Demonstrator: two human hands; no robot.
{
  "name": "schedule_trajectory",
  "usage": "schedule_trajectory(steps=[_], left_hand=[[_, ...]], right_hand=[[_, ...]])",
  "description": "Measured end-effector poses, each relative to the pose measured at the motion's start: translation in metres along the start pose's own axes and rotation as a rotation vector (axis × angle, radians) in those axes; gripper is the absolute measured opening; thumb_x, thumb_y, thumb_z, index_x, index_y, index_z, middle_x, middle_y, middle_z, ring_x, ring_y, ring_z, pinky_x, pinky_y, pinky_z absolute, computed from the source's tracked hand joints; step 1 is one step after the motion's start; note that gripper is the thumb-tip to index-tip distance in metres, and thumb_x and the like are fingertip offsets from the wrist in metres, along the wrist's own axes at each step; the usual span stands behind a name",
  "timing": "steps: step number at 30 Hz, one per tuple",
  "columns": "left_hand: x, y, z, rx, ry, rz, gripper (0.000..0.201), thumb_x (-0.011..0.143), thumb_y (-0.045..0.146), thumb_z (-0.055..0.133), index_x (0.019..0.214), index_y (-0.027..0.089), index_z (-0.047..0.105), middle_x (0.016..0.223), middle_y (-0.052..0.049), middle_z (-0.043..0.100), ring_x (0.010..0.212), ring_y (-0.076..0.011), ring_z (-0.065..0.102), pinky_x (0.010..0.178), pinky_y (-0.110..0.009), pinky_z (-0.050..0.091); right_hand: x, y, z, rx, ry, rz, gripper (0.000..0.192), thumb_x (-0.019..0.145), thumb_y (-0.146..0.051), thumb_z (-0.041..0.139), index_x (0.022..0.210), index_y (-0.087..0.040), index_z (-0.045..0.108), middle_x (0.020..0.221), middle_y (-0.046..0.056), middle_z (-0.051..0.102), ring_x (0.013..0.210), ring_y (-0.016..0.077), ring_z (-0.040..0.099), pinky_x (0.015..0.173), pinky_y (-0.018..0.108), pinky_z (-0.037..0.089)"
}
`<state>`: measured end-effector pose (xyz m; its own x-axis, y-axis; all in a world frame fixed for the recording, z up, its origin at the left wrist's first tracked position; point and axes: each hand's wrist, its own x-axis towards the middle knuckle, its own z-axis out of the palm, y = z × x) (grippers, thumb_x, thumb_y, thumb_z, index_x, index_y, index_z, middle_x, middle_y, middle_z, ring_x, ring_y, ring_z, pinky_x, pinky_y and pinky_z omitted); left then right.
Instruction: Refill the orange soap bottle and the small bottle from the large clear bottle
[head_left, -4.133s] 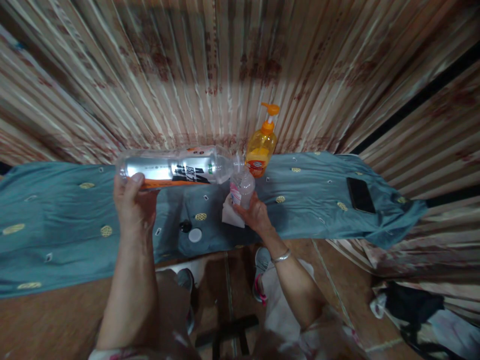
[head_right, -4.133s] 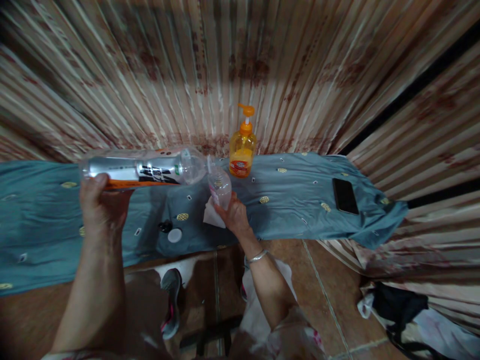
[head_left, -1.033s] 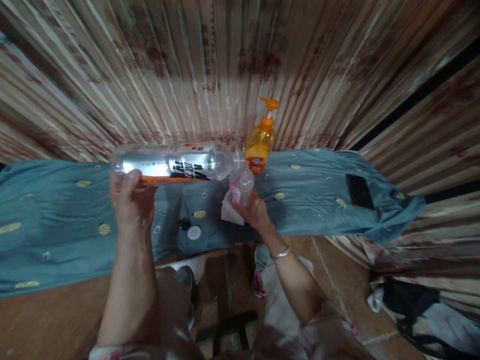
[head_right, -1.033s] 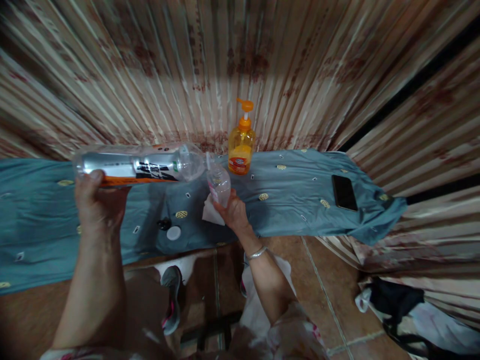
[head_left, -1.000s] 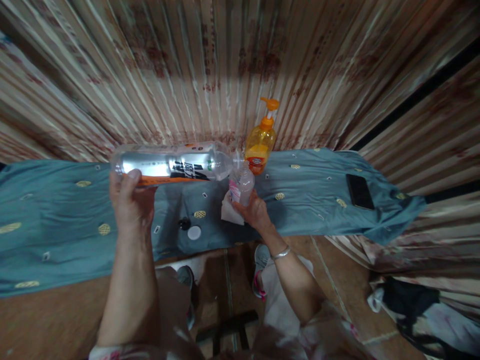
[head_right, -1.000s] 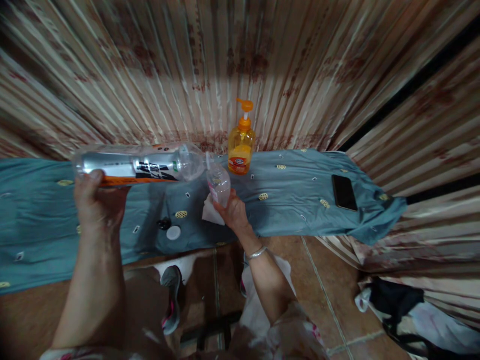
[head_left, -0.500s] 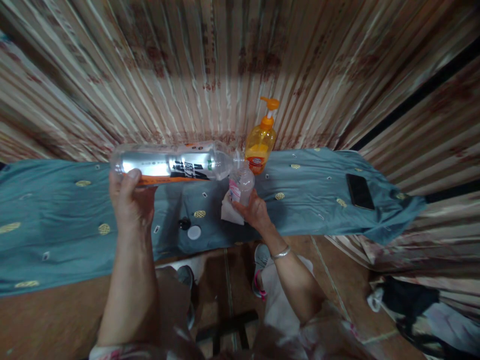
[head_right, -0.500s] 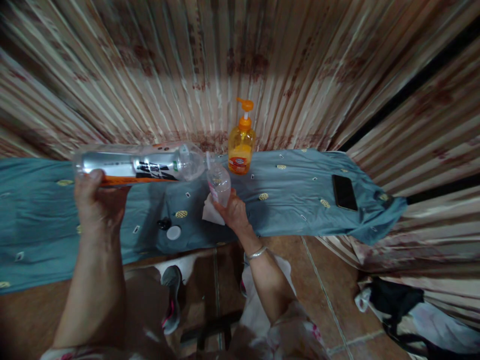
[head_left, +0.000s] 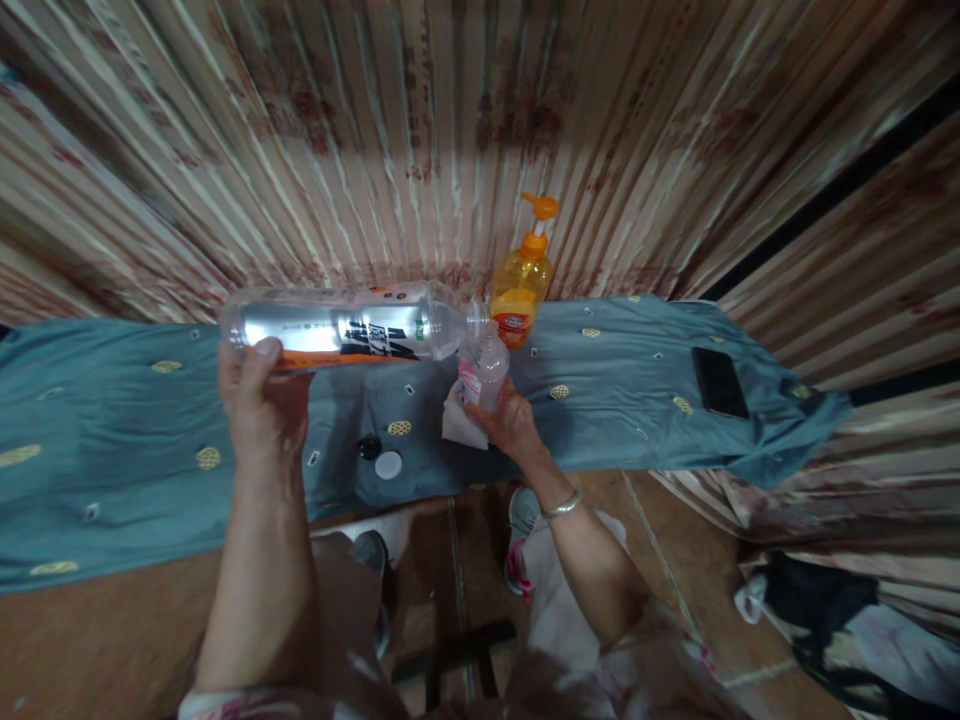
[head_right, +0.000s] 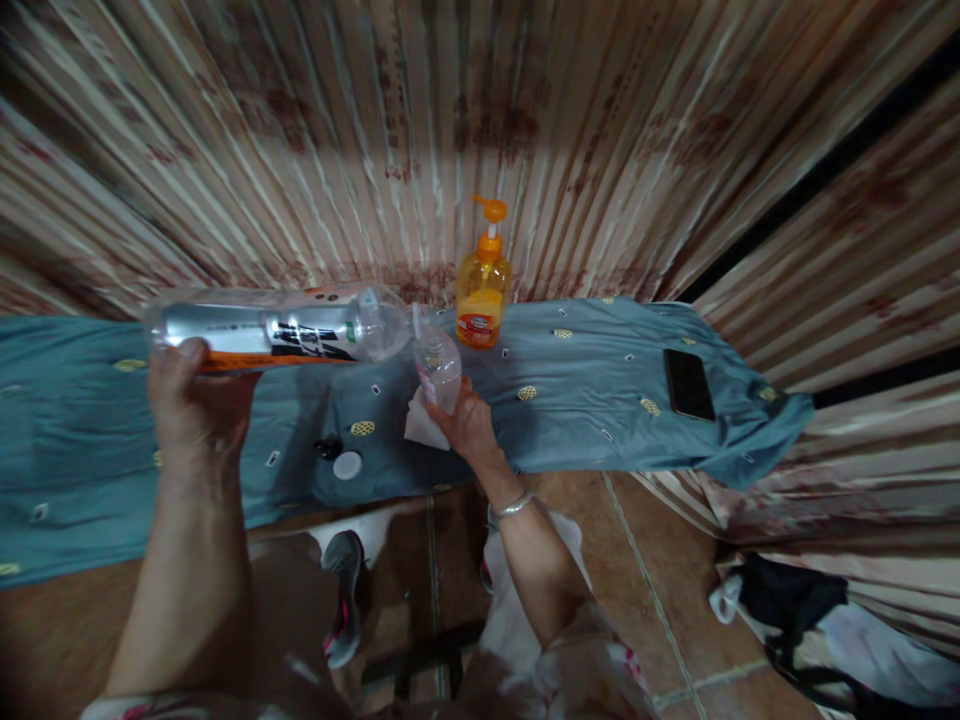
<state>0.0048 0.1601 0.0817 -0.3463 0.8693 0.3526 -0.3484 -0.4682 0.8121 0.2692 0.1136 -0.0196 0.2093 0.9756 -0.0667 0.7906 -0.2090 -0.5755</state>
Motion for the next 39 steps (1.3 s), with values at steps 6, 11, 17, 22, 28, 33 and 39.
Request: schedule_trajectory(steps=[6,11,17,22,28,33,39], left_hand=[[-0.0014,0.0021,0.0026,0.004,0.003,0.002,0.074,0.057,0.042,0.1,0.125,0.037,0.074,0.12,-0.004,0.083,0.113,-0.0301,0.078,0.094,-0.044,0.067],[-0.0025,0.0031,0.0039,0.013,0.0,-0.006,0.074,0.056,0.042,0.1,0.125,0.037,0.074,0.125,-0.005,0.083,0.117,-0.0307,0.076,0.094,-0.043,0.065],[-0.0023,0.001,0.0036,0.0,0.019,0.002,0.074,0.057,0.042,0.1,0.126,0.036,0.074,0.124,-0.005,0.083,0.114,-0.0296,0.077,0.094,-0.043,0.066],[-0.0014,0.0012,0.0028,-0.003,0.001,0.006,0.077,0.056,0.042,0.101,0.128,0.036,0.074,0.123,-0.006,0.083,0.119,-0.0324,0.077,0.095,-0.045,0.067],[-0.0026,0.0022,0.0027,-0.005,-0.01,0.0,0.079,0.056,0.042,0.102,0.13,0.038,0.072,0.125,-0.006,0.082,0.126,-0.0351,0.076,0.096,-0.046,0.066],[-0.0018,0.0002,0.0009,-0.005,-0.008,0.003,0.076,0.059,0.042,0.101,0.129,0.036,0.072,0.12,-0.006,0.081,0.119,-0.0326,0.077,0.098,-0.046,0.065],[-0.0017,0.0009,0.0023,-0.002,-0.005,0.003,0.077,0.057,0.041,0.1,0.129,0.037,0.073,0.119,-0.005,0.081,0.114,-0.031,0.076,0.097,-0.045,0.065]], right_hand=[[-0.0014,-0.0019,-0.0027,0.016,-0.012,0.007,0.049,0.099,-0.037,0.08,0.141,-0.02,0.062,0.116,0.017,0.085,0.113,0.0317,0.084,0.1,0.044,0.067],[-0.0022,-0.0042,-0.0057,0.004,-0.03,0.016,0.049,0.101,-0.038,0.078,0.142,-0.017,0.063,0.117,0.018,0.085,0.114,0.0312,0.084,0.101,0.043,0.066],[-0.0017,-0.0033,-0.0043,-0.013,-0.02,0.024,0.059,0.1,-0.038,0.081,0.15,-0.016,0.06,0.119,0.02,0.085,0.114,0.0331,0.084,0.102,0.047,0.067],[-0.0025,-0.0055,-0.0044,-0.01,-0.013,0.027,0.055,0.1,-0.036,0.081,0.146,-0.014,0.061,0.118,0.021,0.085,0.113,0.0329,0.085,0.101,0.045,0.067],[-0.0022,-0.0048,-0.0036,0.017,-0.001,0.019,0.048,0.098,-0.037,0.081,0.139,-0.02,0.063,0.113,0.015,0.086,0.111,0.032,0.085,0.099,0.045,0.068],[-0.0023,-0.0044,-0.0044,0.008,-0.012,0.021,0.048,0.098,-0.037,0.08,0.14,-0.02,0.063,0.115,0.017,0.085,0.112,0.0319,0.084,0.099,0.045,0.067],[-0.0016,-0.0027,-0.0035,0.003,-0.005,-0.006,0.046,0.098,-0.036,0.079,0.139,-0.022,0.063,0.113,0.016,0.085,0.11,0.0312,0.084,0.095,0.044,0.068]])
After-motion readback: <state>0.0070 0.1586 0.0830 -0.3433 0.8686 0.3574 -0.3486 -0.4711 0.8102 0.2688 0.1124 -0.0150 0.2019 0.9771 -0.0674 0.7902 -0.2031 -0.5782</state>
